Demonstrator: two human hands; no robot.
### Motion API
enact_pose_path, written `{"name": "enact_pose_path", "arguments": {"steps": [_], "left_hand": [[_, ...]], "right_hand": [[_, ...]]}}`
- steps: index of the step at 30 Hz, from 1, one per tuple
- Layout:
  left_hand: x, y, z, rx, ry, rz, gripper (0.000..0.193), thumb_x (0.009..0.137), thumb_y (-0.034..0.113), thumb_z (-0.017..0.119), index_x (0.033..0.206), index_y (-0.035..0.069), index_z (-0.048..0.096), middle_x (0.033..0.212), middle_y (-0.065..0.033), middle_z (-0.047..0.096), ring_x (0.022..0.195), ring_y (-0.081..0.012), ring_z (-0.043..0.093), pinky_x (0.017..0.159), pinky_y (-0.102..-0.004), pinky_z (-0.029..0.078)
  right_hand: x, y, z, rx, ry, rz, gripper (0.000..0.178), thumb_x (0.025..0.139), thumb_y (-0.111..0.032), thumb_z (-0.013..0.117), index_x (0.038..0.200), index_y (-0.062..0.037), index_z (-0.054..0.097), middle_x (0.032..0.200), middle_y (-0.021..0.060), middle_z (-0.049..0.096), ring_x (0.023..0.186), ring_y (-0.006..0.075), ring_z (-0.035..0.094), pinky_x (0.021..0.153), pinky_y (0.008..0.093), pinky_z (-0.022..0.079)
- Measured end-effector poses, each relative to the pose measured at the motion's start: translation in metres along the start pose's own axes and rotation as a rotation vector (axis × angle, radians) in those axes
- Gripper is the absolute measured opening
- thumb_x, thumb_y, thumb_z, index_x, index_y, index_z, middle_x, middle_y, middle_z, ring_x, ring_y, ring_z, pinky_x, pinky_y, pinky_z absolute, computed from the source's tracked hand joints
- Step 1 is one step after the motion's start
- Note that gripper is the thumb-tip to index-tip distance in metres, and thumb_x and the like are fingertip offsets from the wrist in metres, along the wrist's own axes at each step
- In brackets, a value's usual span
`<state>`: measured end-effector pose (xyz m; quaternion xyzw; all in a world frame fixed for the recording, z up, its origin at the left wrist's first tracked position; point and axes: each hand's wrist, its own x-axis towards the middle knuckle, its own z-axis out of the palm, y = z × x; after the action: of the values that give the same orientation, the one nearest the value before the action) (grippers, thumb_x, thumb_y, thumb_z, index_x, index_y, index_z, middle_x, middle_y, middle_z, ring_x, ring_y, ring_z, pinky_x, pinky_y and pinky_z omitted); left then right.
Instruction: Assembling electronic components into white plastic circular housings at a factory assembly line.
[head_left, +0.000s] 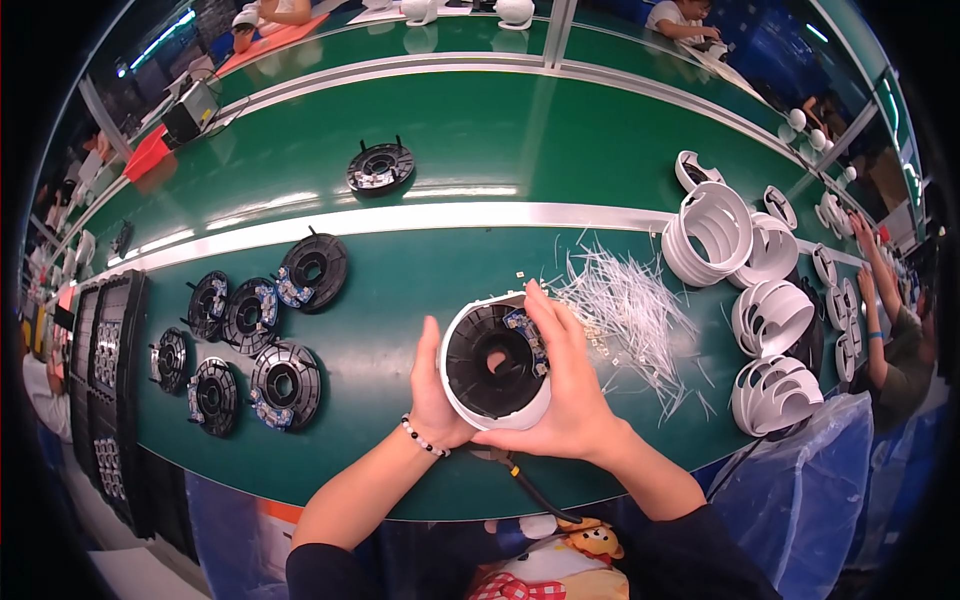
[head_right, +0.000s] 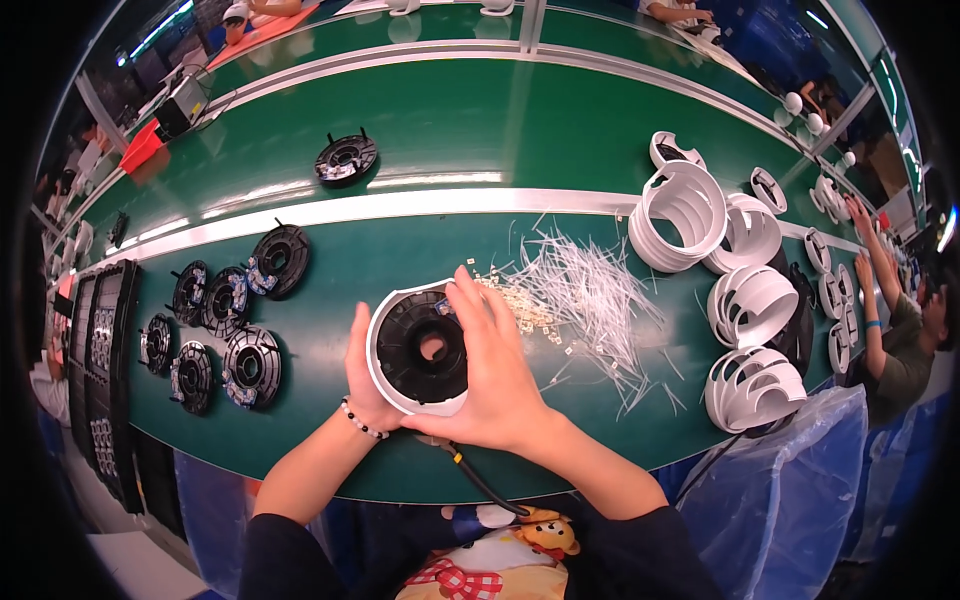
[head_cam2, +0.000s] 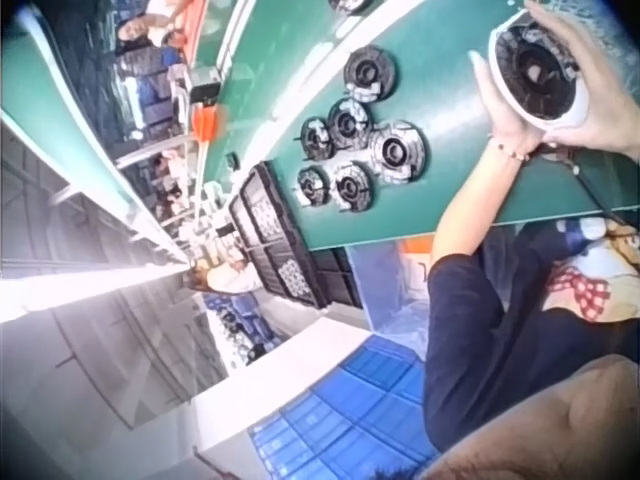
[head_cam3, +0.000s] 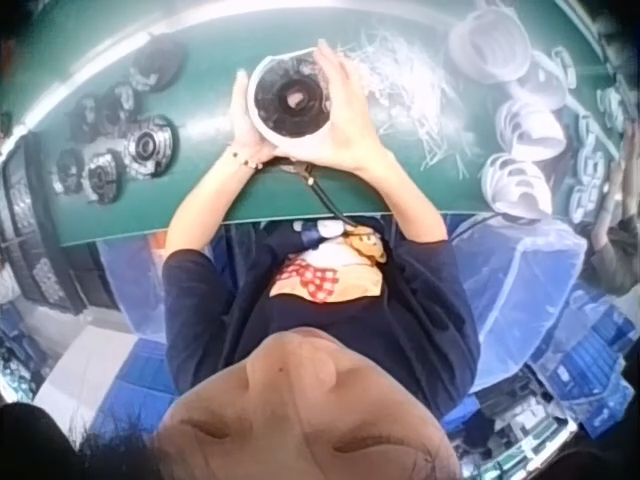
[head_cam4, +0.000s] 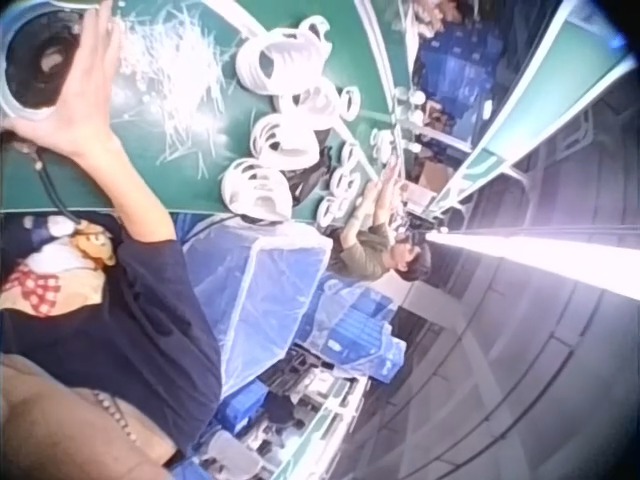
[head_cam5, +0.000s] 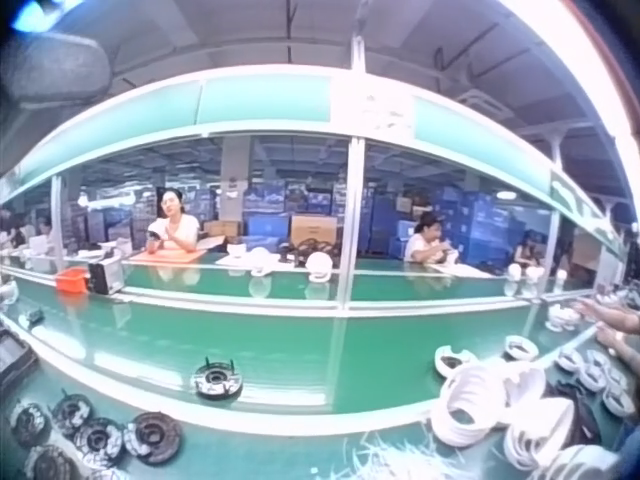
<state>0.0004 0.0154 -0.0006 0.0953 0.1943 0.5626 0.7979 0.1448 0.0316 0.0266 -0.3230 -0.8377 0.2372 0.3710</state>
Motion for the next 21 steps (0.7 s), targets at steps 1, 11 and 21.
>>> {"name": "enact_pose_path", "arguments": {"steps": [1, 11, 21], "left_hand": [[-0.001, 0.002, 0.001, -0.008, -0.036, -0.021, 0.065, 0.083, 0.056, 0.025, 0.120, 0.006, 0.042, 0.118, -0.0110, 0.047, 0.106, -0.0251, 0.048, 0.091, -0.0393, 0.039], [0.001, -0.001, -0.016, 0.169, -0.074, -0.163, 0.079, 0.076, 0.068, 0.030, 0.126, 0.006, 0.033, 0.122, -0.0147, 0.042, 0.110, -0.0281, 0.046, 0.091, -0.0431, 0.040], [0.003, -0.010, -0.016, 0.118, 0.006, -0.049, 0.058, 0.073, 0.036, 0.047, 0.119, 0.002, 0.040, 0.115, -0.0142, 0.048, 0.103, -0.0256, 0.050, 0.089, -0.0388, 0.041]], "right_hand": [[0.002, 0.000, -0.002, 0.003, -0.018, 0.009, 0.107, 0.044, -0.033, 0.080, 0.127, 0.0024, 0.022, 0.131, 0.0259, 0.023, 0.117, 0.0430, 0.026, 0.095, 0.0483, 0.025], [0.011, 0.006, -0.027, 0.068, -0.250, -0.016, 0.112, 0.042, -0.040, 0.082, 0.127, 0.0028, 0.024, 0.127, 0.0212, 0.031, 0.116, 0.0358, 0.032, 0.096, 0.0410, 0.028], [-0.011, 0.009, 0.009, -0.100, -0.012, 0.114, 0.112, 0.046, -0.042, 0.078, 0.128, 0.0063, 0.018, 0.128, 0.0251, 0.027, 0.116, 0.0399, 0.028, 0.096, 0.0459, 0.024]]}}
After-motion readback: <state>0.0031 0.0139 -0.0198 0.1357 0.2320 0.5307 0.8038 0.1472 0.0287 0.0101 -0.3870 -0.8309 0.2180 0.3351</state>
